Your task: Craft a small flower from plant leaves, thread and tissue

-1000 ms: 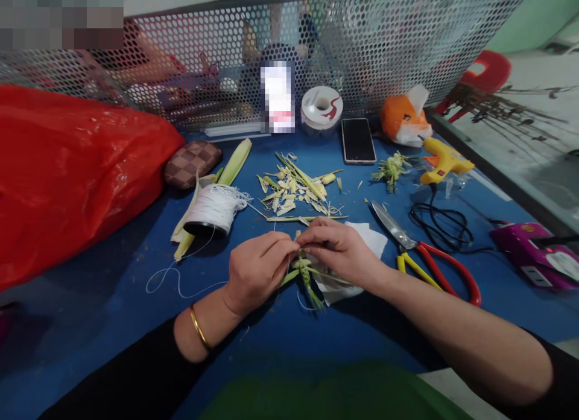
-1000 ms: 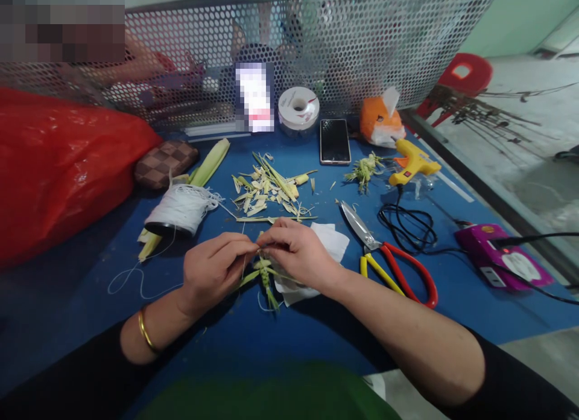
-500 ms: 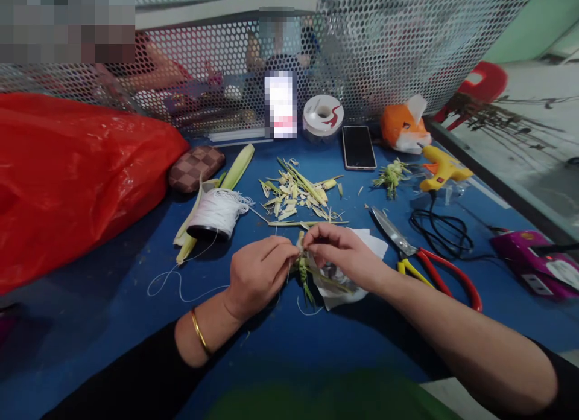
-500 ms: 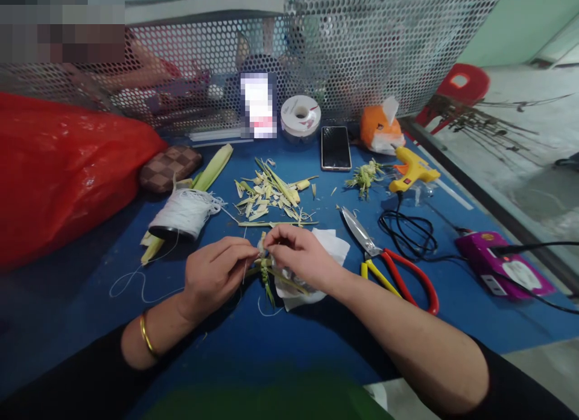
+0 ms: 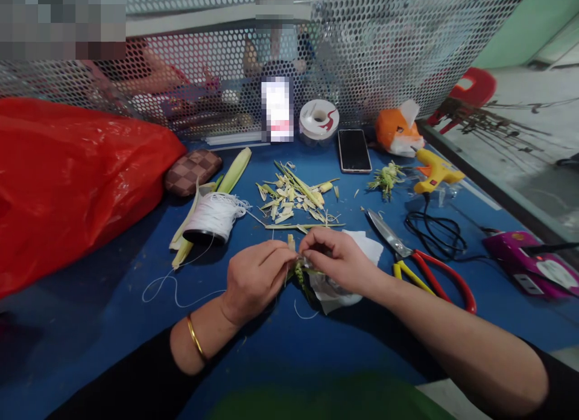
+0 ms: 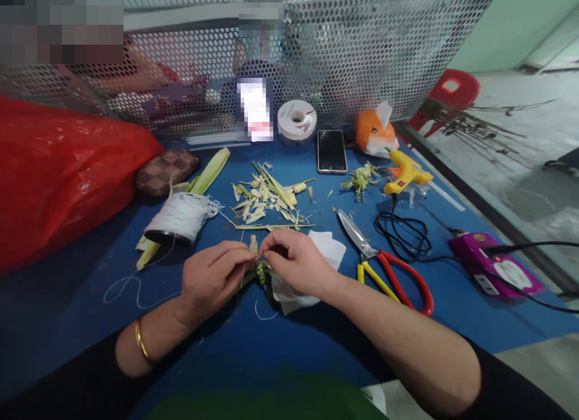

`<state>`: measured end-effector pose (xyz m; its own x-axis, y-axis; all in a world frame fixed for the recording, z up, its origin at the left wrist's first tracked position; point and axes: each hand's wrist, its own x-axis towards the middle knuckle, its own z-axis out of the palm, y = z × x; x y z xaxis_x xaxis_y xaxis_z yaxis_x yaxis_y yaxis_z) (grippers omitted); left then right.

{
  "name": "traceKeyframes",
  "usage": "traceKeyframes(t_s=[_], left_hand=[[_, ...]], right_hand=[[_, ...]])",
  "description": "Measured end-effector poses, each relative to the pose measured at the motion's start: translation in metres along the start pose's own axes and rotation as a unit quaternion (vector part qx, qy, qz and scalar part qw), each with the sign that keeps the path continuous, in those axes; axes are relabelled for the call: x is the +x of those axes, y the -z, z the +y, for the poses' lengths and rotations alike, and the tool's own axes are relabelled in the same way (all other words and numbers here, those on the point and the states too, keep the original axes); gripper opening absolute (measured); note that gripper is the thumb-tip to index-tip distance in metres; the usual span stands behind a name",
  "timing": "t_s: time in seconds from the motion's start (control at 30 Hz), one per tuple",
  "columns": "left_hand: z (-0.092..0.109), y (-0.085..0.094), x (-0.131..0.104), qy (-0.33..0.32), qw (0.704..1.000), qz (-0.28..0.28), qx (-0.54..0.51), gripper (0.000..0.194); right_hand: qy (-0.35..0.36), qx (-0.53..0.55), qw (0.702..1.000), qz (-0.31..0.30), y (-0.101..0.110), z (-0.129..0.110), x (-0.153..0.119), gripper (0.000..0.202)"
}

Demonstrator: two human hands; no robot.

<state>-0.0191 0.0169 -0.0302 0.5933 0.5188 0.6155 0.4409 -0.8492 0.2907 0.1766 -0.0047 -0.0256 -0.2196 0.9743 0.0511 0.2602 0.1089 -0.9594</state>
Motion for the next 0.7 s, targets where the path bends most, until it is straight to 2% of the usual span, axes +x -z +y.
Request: traceKeyframes(t_s=[0.1,0.17,0.27,0.4,0.47,0.7], left_hand=[[-0.0004,0.0005,0.0005,0.001,1.0,-0.001,0.006,0.01],[-0.0005,0.0005,0.0012,0.0,1.0,0.002,0.009,0.01],[-0.0006,0.0002,0.0018,-0.002,1.0,0.013,0.012,0.01],[0.0002,0.0001,0.0009,-0.007,0.999,0.023,0.026,0.009],[0.0011,0.0002,0.0004,-0.01,0.999,0.024,0.029,0.009],[0.0007,0.0009,0.0001,0.003,1.0,0.023,-0.004,0.009]], right_hand=[[-0.093,0.114,0.989,-0.034,0.0015,-0.0028,0.0003,0.006],[-0.113,0.155,0.98,-0.045,0.0017,-0.0029,0.0005,0.005],[-0.075,0.124,0.989,-0.027,0.0003,0.0001,0.0005,0.008],[0.055,0.022,0.998,-0.011,-0.0016,0.0049,0.0005,0.012],[0.086,-0.001,0.996,-0.009,-0.0018,0.0062,0.0006,0.011],[0.042,-0.034,0.998,0.019,-0.0011,0.0047,0.0005,0.011]])
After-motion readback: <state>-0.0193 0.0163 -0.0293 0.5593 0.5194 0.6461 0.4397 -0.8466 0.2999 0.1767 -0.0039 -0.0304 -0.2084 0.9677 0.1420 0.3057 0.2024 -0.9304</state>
